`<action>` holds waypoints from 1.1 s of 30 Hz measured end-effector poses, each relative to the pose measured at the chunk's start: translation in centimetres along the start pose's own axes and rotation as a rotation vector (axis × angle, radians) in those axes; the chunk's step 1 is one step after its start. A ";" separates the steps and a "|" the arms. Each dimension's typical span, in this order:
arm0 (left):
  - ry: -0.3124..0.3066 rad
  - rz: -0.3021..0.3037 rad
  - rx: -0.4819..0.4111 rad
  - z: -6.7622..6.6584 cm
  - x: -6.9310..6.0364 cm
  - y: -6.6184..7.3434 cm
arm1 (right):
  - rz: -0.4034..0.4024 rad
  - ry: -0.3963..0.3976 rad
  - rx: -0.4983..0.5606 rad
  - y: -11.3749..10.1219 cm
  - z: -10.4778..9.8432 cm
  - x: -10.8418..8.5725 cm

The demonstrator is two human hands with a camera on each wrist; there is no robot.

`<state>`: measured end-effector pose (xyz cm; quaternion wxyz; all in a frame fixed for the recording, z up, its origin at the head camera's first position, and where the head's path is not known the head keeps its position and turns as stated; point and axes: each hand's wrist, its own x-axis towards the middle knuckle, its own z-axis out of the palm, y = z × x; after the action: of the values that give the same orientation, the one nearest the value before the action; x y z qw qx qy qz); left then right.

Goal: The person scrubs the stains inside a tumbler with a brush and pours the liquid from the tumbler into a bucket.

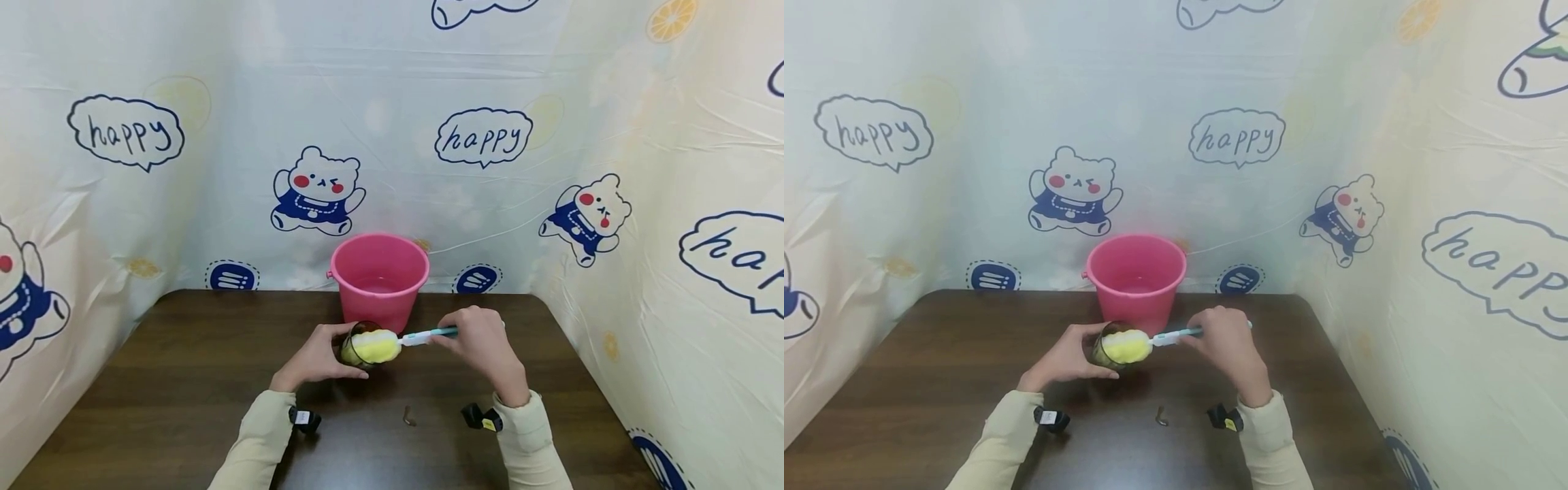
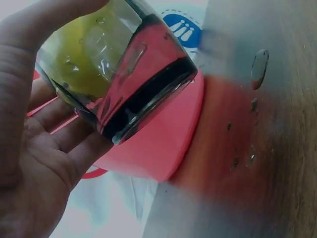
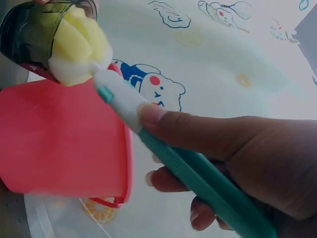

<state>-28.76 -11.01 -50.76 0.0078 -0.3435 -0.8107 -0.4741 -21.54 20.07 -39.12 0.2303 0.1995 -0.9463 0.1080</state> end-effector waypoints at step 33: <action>-0.020 -0.026 0.027 0.3 -0.1 -0.9 | -0.071 0.083 -0.114 0.1 0.6 0.2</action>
<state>-29.08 -11.04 -51.62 -0.0020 -0.3375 -0.8214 -0.4597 -21.96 19.96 -39.55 0.2839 0.2151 -0.9329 0.0538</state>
